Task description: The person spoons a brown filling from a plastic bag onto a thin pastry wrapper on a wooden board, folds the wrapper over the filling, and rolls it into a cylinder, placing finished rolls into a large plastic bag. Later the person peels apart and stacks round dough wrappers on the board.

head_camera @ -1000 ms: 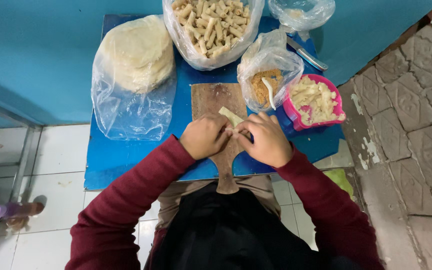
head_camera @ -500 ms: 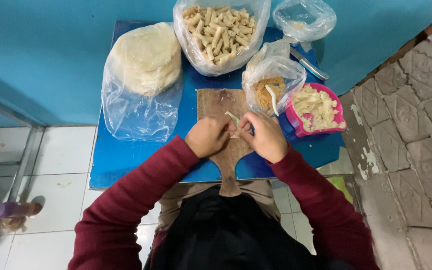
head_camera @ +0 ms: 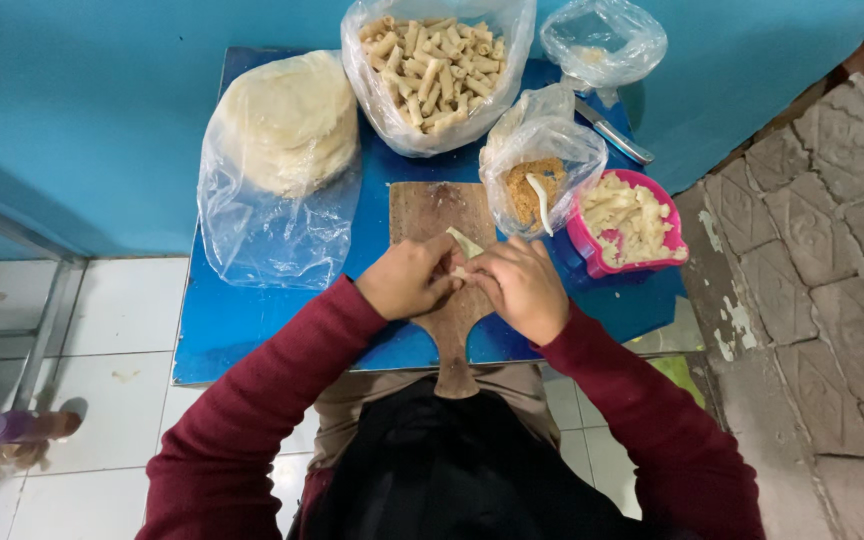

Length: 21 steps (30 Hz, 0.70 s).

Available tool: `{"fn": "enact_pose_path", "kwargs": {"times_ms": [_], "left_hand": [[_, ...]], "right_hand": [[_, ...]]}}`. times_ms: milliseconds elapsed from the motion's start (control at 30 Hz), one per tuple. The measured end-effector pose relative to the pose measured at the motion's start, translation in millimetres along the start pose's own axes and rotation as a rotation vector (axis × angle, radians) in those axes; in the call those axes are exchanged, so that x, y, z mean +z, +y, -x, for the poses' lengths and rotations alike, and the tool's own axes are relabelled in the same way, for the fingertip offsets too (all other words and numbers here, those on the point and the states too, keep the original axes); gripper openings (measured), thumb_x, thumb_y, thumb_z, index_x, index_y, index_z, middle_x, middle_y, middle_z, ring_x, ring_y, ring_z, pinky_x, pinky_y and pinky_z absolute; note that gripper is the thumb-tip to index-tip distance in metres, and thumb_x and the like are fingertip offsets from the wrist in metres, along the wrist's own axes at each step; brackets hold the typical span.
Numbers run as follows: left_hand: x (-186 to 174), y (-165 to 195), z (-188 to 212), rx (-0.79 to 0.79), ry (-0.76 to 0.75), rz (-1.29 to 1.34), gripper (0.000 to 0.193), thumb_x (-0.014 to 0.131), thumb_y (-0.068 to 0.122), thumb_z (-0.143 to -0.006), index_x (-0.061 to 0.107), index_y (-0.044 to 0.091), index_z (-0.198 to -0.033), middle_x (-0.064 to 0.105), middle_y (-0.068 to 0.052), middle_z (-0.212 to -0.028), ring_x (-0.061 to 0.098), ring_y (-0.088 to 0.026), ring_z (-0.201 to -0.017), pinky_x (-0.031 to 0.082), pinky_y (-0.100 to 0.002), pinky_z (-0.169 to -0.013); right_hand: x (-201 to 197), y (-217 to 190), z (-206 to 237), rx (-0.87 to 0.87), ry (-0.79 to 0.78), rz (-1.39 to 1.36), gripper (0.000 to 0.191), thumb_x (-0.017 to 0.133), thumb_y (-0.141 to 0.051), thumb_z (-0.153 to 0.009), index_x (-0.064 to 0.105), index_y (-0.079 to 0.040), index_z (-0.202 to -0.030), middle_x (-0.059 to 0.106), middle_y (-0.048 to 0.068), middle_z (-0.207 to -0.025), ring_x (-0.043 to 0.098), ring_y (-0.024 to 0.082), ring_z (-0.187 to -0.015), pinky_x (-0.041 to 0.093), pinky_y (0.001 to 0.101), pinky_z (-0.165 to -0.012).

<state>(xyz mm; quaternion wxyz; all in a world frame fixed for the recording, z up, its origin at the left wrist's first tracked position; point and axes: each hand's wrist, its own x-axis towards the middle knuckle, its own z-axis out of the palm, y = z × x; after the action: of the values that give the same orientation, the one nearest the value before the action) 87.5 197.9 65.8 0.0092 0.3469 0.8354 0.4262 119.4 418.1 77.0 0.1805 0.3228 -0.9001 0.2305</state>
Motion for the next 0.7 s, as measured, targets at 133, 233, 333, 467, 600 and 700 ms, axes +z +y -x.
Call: {"fn": "enact_pose_path", "kwargs": {"times_ms": [133,233,333,467,600,700], "left_hand": [[2.7,5.0,0.9,0.014,0.041,-0.053,0.024,0.073,0.018,-0.087,0.062,0.005,-0.105,0.073,-0.016,-0.082,0.072,-0.037,-0.077,0.056,-0.047,-0.066],[7.9,4.7,2.1,0.019,0.083,-0.081,0.015,0.069,0.015,-0.090,0.064,0.006,-0.102,0.073,-0.016,-0.082,0.071,-0.039,-0.078,0.055,-0.049,-0.069],[12.6,0.2,1.7,0.053,0.153,-0.090,0.009,0.066,0.011,-0.089,0.067,0.007,-0.097,0.071,-0.018,-0.083,0.070,-0.040,-0.079,0.056,-0.049,-0.070],[17.2,-7.5,-1.3,0.077,0.206,-0.082,0.007,0.066,0.011,-0.086,0.069,0.007,-0.091,0.071,-0.018,-0.083,0.070,-0.040,-0.078,0.056,-0.049,-0.070],[21.6,-8.5,-1.6,-0.041,0.174,-0.175,0.009,0.068,0.015,-0.091,0.071,0.007,-0.093,0.069,-0.020,-0.078,0.069,-0.042,-0.075,0.055,-0.051,-0.069],[20.1,-5.7,-0.9,0.012,0.210,-0.186,0.009,0.068,0.016,-0.092,0.069,0.007,-0.094,0.070,-0.019,-0.079,0.070,-0.041,-0.076,0.055,-0.051,-0.067]], "right_hand": [[7.8,10.6,-5.4,0.046,-0.020,-0.095,0.009,0.074,-0.019,-0.090,0.073,-0.010,-0.090,0.070,0.004,-0.089,0.060,0.030,-0.088,0.044,0.0428,-0.080],[10.7,20.5,-11.5,0.127,-0.060,-0.146,0.008,0.076,-0.017,-0.085,0.074,-0.009,-0.087,0.071,0.007,-0.085,0.061,0.032,-0.085,0.046,0.0431,-0.079],[10.2,28.5,-19.1,0.234,-0.145,-0.261,0.010,0.076,-0.016,-0.081,0.073,-0.008,-0.086,0.072,0.007,-0.085,0.066,0.030,-0.084,0.050,0.0412,-0.079],[10.0,29.3,-21.0,0.233,-0.169,-0.337,0.012,0.076,-0.015,-0.083,0.070,-0.008,-0.091,0.073,0.005,-0.087,0.068,0.028,-0.085,0.051,0.0395,-0.080],[10.0,19.5,-13.4,0.070,-0.034,-0.178,0.006,0.072,-0.009,-0.091,0.073,-0.010,-0.096,0.074,0.006,-0.094,0.060,0.033,-0.090,0.047,0.0411,-0.083],[5.0,13.4,-10.8,0.065,-0.051,-0.187,0.008,0.074,-0.014,-0.089,0.072,-0.009,-0.095,0.072,0.007,-0.090,0.060,0.031,-0.088,0.047,0.0416,-0.081]]}}
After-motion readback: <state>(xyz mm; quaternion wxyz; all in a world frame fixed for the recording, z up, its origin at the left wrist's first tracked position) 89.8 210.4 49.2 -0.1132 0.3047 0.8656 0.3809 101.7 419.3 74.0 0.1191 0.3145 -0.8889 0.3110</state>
